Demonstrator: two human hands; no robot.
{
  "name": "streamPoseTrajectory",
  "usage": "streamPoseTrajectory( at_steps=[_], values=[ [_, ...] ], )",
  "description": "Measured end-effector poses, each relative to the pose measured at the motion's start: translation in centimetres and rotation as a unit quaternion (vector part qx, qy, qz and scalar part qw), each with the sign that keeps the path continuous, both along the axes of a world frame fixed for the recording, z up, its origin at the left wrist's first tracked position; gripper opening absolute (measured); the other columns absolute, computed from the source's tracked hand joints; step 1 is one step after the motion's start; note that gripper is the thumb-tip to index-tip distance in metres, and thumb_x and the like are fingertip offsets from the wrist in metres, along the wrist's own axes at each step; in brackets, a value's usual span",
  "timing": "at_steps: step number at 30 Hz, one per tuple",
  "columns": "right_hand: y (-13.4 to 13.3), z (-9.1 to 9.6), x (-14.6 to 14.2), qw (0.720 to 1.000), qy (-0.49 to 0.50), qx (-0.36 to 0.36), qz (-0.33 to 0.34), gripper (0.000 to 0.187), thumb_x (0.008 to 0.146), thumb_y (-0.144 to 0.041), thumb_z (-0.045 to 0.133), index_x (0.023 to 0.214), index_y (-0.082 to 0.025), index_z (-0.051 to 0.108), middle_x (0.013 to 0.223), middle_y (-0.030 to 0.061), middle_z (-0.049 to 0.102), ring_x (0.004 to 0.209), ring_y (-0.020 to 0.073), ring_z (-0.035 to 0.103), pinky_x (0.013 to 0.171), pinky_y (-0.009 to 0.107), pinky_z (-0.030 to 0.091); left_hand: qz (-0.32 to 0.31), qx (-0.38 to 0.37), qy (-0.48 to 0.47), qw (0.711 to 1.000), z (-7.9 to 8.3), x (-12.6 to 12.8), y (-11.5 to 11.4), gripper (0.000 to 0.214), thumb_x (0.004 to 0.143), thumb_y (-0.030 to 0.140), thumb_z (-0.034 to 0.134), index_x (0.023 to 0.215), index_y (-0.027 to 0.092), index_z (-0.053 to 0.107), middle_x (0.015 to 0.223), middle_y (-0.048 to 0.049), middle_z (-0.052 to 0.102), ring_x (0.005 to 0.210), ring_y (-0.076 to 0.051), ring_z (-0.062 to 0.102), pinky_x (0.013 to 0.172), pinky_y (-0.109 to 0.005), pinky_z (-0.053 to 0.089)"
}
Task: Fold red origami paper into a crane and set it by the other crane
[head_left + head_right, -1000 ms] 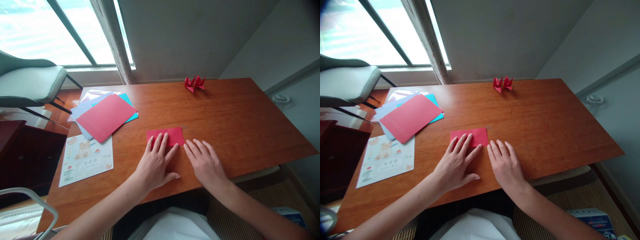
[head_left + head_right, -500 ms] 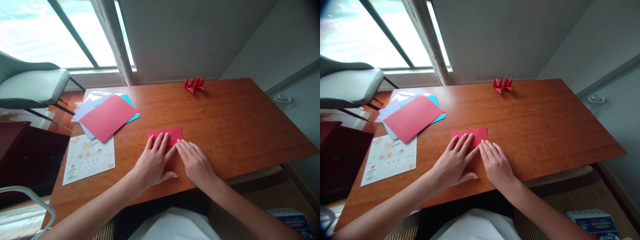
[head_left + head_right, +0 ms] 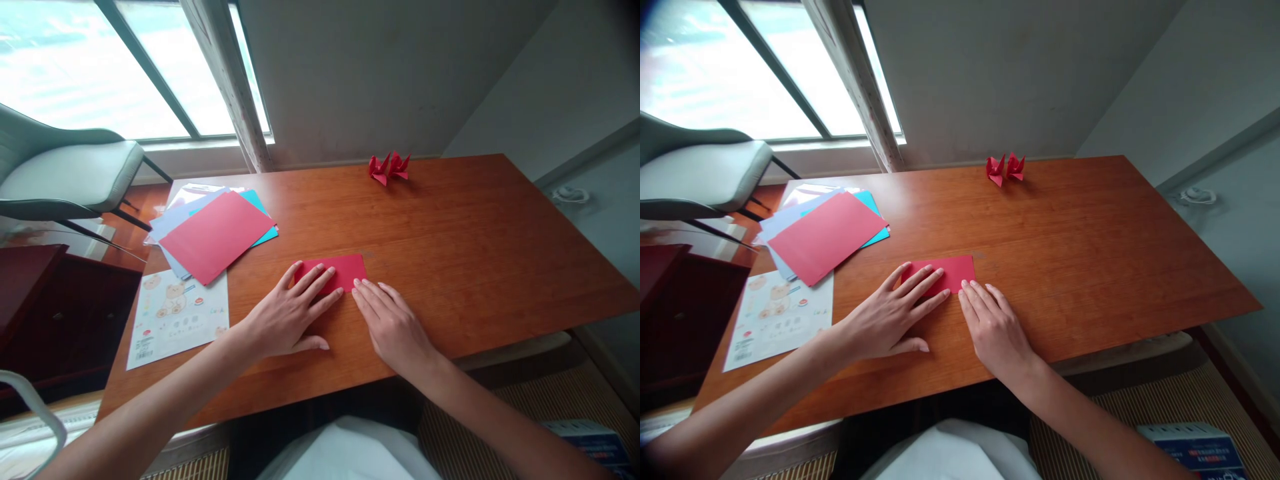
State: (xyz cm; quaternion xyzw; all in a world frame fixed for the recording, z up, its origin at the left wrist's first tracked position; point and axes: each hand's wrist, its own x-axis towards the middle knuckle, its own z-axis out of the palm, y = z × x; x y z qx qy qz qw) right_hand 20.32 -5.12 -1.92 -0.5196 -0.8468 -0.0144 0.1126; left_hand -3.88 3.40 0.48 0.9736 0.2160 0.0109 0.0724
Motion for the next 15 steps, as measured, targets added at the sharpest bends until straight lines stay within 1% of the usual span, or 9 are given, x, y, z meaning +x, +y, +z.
streamPoseTrajectory(
  at_steps=[5,7,11,15],
  values=[
    [0.0,0.1,0.0,1.0,0.006,0.0,0.002,0.052,0.09,-0.001,0.039,0.14,-0.006,0.052,0.146,0.0146,0.053,0.137,0.0265,0.047,0.113,0.047,0.042,0.006,-0.003,0.008,1.0,0.4,-0.9,0.2,0.077,0.092,0.067,0.041,0.156,0.027,0.027,0.164,-0.0087,0.025,0.152,-0.032,0.017,0.122,-0.057,0.005],
    [0.0,0.1,0.0,1.0,0.006,-0.001,0.0,0.052,0.09,-0.001,0.039,0.14,-0.006,0.052,0.146,0.0148,0.054,0.137,0.0263,0.048,0.113,0.047,0.042,0.01,0.002,0.013,1.0,0.4,-1.5,0.3,0.076,0.092,0.067,0.041,0.156,0.028,0.027,0.164,-0.0075,0.025,0.152,-0.032,0.016,0.122,-0.057,0.004],
    [0.0,0.1,0.0,1.0,0.0,-0.002,-0.003,0.052,0.09,-0.001,0.04,0.14,-0.006,0.052,0.146,0.0142,0.053,0.136,0.0258,0.048,0.114,0.046,0.041,0.012,0.023,0.009,1.0,0.2,-3.3,0.3,0.077,0.091,0.066,0.045,0.156,0.028,0.027,0.163,-0.0068,0.028,0.152,-0.034,0.015,0.122,-0.057,0.003],
    [0.0,0.2,-0.1,1.0,-0.009,-0.005,-0.002,0.053,0.089,-0.001,0.039,0.14,-0.005,0.052,0.147,0.0147,0.053,0.137,0.0265,0.048,0.114,0.045,0.04,0.049,0.046,0.027,0.997,0.4,-5.4,-0.3,0.077,0.09,0.067,0.048,0.155,0.032,0.029,0.162,-0.0028,0.031,0.152,-0.035,0.016,0.123,-0.057,0.004]
  ],
)
